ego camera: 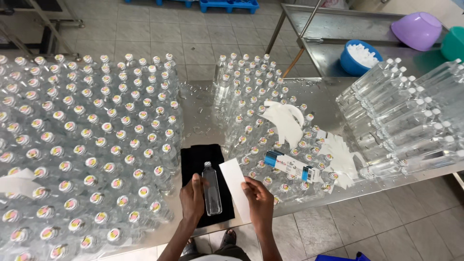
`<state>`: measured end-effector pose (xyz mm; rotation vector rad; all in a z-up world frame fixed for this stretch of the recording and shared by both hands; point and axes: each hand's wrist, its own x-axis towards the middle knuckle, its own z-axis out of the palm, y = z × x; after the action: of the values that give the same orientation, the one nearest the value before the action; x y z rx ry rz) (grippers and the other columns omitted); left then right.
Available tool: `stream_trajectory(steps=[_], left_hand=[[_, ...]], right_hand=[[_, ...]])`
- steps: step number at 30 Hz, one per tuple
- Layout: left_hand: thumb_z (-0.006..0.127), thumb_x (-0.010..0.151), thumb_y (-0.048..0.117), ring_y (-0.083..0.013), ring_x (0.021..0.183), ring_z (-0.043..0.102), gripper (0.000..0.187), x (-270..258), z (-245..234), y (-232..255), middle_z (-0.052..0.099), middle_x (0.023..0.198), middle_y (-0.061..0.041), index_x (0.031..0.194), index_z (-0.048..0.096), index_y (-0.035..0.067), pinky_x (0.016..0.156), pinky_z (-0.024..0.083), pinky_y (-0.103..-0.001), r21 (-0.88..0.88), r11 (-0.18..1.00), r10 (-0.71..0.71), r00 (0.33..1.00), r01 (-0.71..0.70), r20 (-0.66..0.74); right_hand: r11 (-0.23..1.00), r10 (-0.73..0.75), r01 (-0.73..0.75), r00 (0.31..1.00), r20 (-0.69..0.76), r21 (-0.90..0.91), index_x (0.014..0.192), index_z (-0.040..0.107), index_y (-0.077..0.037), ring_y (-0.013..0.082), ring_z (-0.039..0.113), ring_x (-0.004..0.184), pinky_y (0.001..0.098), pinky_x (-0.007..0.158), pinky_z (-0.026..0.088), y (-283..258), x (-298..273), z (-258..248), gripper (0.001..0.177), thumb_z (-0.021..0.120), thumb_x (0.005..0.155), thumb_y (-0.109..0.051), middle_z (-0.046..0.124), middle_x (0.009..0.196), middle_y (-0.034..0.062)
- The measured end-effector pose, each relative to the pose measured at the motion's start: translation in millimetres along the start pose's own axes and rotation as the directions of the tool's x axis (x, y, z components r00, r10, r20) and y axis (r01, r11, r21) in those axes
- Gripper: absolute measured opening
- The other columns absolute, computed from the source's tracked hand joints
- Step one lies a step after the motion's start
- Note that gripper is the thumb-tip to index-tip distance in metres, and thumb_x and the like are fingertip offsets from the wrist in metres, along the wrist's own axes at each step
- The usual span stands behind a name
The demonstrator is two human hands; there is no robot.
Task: The person repeatedly picks up clear plastic bottles from a table, places them on a black mat, and applies a rectangular label to the side of each bottle. After labeling, the person places the bottle back onto the table among other bottles.
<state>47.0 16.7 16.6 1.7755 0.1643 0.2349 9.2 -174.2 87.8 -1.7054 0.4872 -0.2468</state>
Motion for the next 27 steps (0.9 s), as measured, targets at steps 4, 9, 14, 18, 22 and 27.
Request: stream_trajectory(steps=[4, 9, 14, 18, 22, 27], left_hand=[[0.049, 0.107, 0.056, -0.0073, 0.06, 0.037, 0.05, -1, -26, 63, 0.049, 0.071, 0.003, 0.118, 0.075, 0.015, 0.057, 0.029, -0.033, -0.195, 0.973, -0.093, 0.986, 0.119, 0.137], [0.065, 0.107, 0.023, -0.0161, 0.078, 0.07, 0.023, -7, -33, 66, 0.077, 0.096, -0.007, 0.117, 0.076, 0.005, 0.07, 0.059, -0.03, -0.402, 0.888, -0.163, 0.971, 0.222, 0.177], [0.068, 0.106, 0.019, -0.017, 0.071, 0.072, 0.022, -24, -36, 68, 0.076, 0.091, -0.009, 0.116, 0.076, 0.002, 0.067, 0.062, -0.03, -0.469, 0.845, -0.182, 0.963, 0.257, 0.199], [0.072, 0.103, 0.018, -0.0192, 0.072, 0.079, 0.02, -35, -42, 84, 0.081, 0.086, -0.01, 0.114, 0.076, 0.003, 0.073, 0.063, -0.029, -0.478, 0.825, -0.194, 0.945, 0.302, 0.262], [0.076, 0.1, 0.018, -0.0192, 0.075, 0.081, 0.021, -39, -51, 95, 0.084, 0.083, -0.01, 0.114, 0.08, 0.002, 0.077, 0.062, -0.029, -0.452, 0.829, -0.228, 0.937, 0.329, 0.264], [0.08, 0.096, 0.012, -0.0182, 0.078, 0.082, 0.019, -39, -55, 89, 0.087, 0.083, -0.011, 0.111, 0.086, 0.001, 0.08, 0.068, -0.032, -0.462, 0.83, -0.199, 0.939, 0.314, 0.282]], right_hand=[[0.999, -0.042, 0.044, 0.995, 0.093, -0.016, 0.121, 0.087, -0.005, 0.0145, 0.082, 0.107, 0.0287, 0.096, 0.064, -8, -15, 13, 0.03, 0.081, 0.095, -0.02, 0.09, 0.117, 0.0084], [0.988, -0.111, 0.129, 0.975, 0.192, -0.085, 0.124, 0.085, -0.009, 0.0151, 0.082, 0.108, 0.0291, 0.094, 0.063, -14, -30, 20, 0.029, 0.075, 0.099, -0.02, 0.089, 0.12, 0.0053], [0.547, -0.727, 0.772, 0.63, 0.273, -0.324, 0.138, 0.071, -0.008, 0.0307, 0.064, 0.132, 0.0453, 0.11, 0.057, -30, -45, 28, 0.033, 0.072, 0.105, -0.015, 0.069, 0.142, 0.011], [0.511, -0.745, 0.816, 0.577, 0.335, -0.269, 0.142, 0.068, -0.007, 0.03, 0.065, 0.135, 0.0453, 0.113, 0.056, -44, -46, 34, 0.039, 0.076, 0.104, -0.012, 0.068, 0.144, 0.0113], [0.539, -0.729, 0.806, 0.591, 0.344, -0.244, 0.14, 0.07, -0.006, 0.0297, 0.068, 0.13, 0.0435, 0.11, 0.058, -49, -50, 33, 0.036, 0.073, 0.105, -0.012, 0.071, 0.14, 0.0125], [0.77, -0.536, 0.609, 0.779, 0.324, -0.189, 0.128, 0.078, -0.006, 0.0228, 0.08, 0.109, 0.0341, 0.095, 0.064, -44, -63, 33, 0.031, 0.076, 0.102, -0.024, 0.081, 0.119, 0.011]])
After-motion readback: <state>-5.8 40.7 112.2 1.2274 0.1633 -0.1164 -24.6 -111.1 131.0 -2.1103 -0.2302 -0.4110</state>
